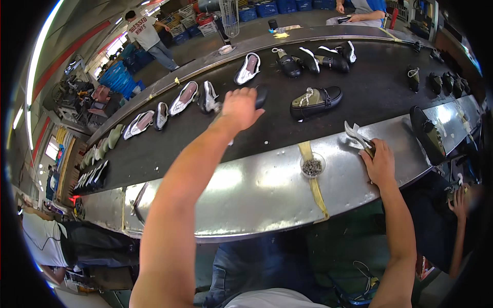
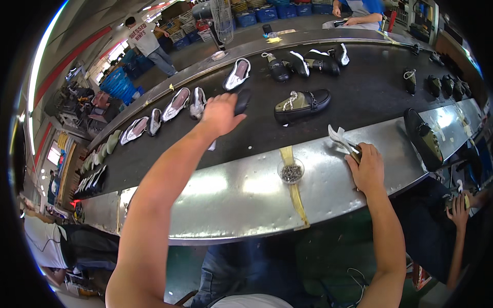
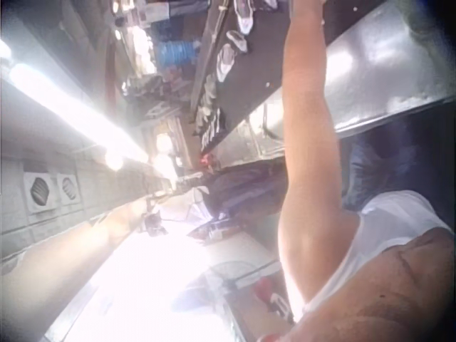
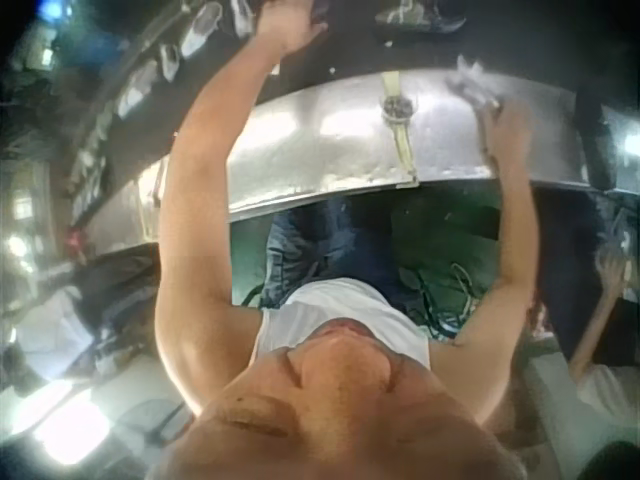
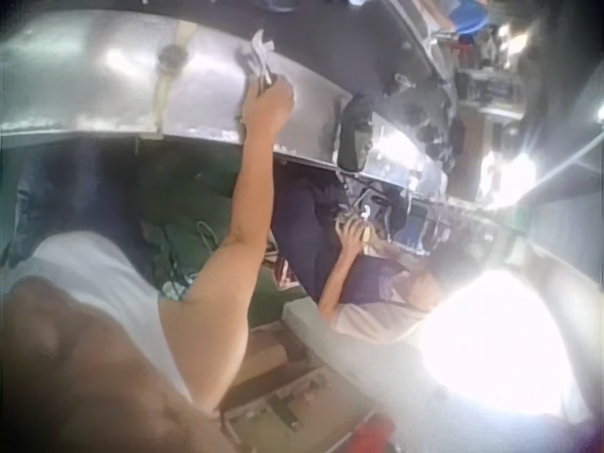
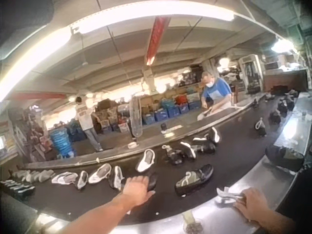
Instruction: Manually pulling and stretching the upper of a shoe over a last and securing it using pliers and hammering.
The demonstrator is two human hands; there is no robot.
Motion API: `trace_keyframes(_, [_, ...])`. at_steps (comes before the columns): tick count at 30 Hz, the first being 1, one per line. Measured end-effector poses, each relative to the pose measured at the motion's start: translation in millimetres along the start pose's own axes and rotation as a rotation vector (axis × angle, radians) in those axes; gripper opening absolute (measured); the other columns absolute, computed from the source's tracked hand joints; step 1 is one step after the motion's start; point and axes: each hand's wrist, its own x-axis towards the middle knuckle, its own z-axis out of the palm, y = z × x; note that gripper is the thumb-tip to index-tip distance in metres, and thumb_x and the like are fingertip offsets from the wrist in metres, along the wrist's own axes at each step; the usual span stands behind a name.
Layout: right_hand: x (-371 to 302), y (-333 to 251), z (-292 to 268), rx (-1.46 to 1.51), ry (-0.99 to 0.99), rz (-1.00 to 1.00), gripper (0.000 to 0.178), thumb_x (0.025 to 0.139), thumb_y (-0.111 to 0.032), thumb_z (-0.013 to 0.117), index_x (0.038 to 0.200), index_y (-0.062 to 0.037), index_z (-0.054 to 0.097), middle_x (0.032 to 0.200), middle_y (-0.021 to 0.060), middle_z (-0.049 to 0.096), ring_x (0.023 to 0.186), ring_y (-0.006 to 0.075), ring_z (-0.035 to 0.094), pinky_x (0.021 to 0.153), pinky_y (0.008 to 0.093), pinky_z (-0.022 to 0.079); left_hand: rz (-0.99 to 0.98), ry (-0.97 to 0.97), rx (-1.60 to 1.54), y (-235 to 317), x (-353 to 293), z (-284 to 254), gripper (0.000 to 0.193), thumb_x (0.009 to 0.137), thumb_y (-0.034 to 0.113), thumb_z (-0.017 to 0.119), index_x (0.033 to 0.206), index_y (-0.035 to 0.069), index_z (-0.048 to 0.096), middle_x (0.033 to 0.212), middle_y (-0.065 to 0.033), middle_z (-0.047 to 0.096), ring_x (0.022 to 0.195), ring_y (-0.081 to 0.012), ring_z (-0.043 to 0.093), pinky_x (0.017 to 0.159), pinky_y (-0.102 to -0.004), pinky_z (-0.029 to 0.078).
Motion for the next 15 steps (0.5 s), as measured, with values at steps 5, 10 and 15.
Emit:
trace_keyframes(5, [0.4,-4.1,-6.0,-0.016,-0.023,0.037,0.042,0.084,-0.024,0.073,0.117,-0.0031,0.056,0.109,0.0176,0.062,0.103,0.0392,0.058,0.09,0.0465,0.045,0.166,-0.269,0.025,42.8,44.5,39.2,0.053,0.094,0.046,0.061,0.132,0.009,0.057,0.126,-0.0105,0.064,0.114,-0.0316,0.062,0.097,-0.0441,0.047])
trace_keyframes(10, [-0.6,0.2,-5.9,-0.016,-0.018,0.061,0.043,0.082,-0.021,0.075,0.116,-0.003,0.056,0.109,0.0175,0.061,0.103,0.0391,0.058,0.09,0.0464,0.044,-0.314,-0.04,-0.594,-41.1,69.7,46.2,0.042,0.094,0.042,0.058,0.12,0.011,0.07,0.115,-0.0154,0.071,0.108,-0.0348,0.067,0.097,-0.0424,0.05])
trace_keyframes(15, [5.1,-4.9,1.0,-0.039,-0.016,0.042,0.043,0.08,-0.017,0.076,0.115,-0.0024,0.056,0.105,0.0175,0.06,0.099,0.0382,0.057,0.088,0.0466,0.043,-0.745,0.256,-0.129,-158.6,23.6,161.3,0.038,0.098,0.035,0.05,0.116,0.009,0.071,0.121,-0.0241,0.066,0.137,-0.0471,0.037,0.118,-0.0485,0.028])
